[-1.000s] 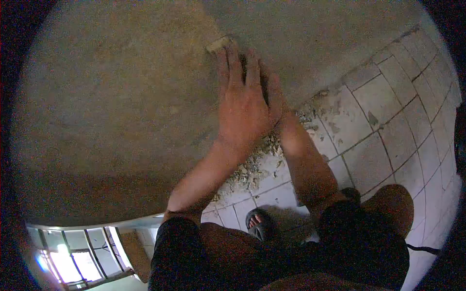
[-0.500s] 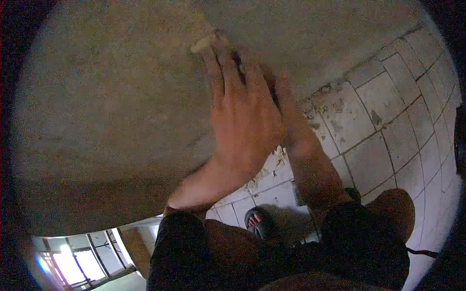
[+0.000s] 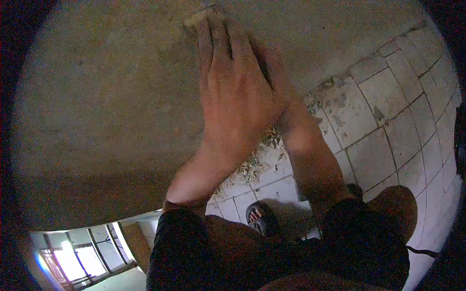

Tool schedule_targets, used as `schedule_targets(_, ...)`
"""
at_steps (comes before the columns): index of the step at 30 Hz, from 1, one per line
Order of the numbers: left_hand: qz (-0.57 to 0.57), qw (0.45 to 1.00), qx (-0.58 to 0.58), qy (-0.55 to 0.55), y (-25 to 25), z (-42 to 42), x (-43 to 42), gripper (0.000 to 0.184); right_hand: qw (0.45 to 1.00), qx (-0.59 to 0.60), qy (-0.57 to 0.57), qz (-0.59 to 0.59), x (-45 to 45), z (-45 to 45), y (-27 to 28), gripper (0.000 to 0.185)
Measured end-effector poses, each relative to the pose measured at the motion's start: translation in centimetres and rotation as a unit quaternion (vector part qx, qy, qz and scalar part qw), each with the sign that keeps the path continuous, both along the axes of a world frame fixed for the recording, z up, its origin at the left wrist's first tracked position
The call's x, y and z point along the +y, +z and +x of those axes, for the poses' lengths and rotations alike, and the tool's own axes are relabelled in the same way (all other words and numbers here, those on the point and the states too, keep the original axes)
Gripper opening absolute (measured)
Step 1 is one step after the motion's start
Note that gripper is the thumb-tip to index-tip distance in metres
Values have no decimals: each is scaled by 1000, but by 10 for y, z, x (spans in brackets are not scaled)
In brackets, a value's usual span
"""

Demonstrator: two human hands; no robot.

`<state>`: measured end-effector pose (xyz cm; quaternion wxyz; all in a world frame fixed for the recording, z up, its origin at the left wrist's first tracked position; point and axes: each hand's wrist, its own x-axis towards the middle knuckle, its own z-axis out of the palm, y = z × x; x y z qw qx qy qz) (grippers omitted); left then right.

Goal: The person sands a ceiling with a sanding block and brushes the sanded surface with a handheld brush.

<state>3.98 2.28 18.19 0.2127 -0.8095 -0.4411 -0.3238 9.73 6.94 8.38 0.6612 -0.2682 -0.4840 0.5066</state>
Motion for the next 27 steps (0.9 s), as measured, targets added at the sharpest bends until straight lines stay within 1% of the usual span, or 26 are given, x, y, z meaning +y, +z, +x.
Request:
schedule_targets(1,2,1000,-2,1,1,-1,1,55,1000,1,1,0,0,1,1,50)
schedule_targets(3,14,999,52,-1,4,-5,3,55,1000,4,1,-3,0,4,2,50)
schedule_targets(7,22,999,27,14,11,-1,4,48,1000,9,2,-5,-4,4,3,50)
schedule_targets(9,-14,1000,-11,-8,14,-1,7,49,1000,12,-1,-5,-1,5,5,50)
schedule_targets(10,-8,1000,-12,-9,12,0,10,49,1000,14,-4,-3,3,6,7,49)
schedule_targets(12,-27,992,-110,-60,7,3,13,55,1000,18,-11,0,11,7,13,49)
schedule_targets(13,-22,992,-110,-62,12,2,11,55,1000,19,-14,2,13,7,14,49)
schedule_targets(15,6,999,27,-43,20,-1,6,53,1000,20,-18,5,14,6,17,49)
schedule_targets(19,11,999,-15,-32,12,-2,13,50,999,19,-32,17,21,8,28,49)
schedule_targets(21,22,996,-53,-65,18,-1,20,50,998,20,-48,26,31,12,40,49)
schedule_targets(22,27,996,-55,-65,25,1,23,50,998,20,-59,32,39,15,48,49)
schedule_targets(24,73,995,-45,-49,46,6,29,50,996,18,-79,41,51,21,62,49)
schedule_targets(27,73,996,-28,-33,62,8,25,50,993,-11,-105,46,59,28,71,49)
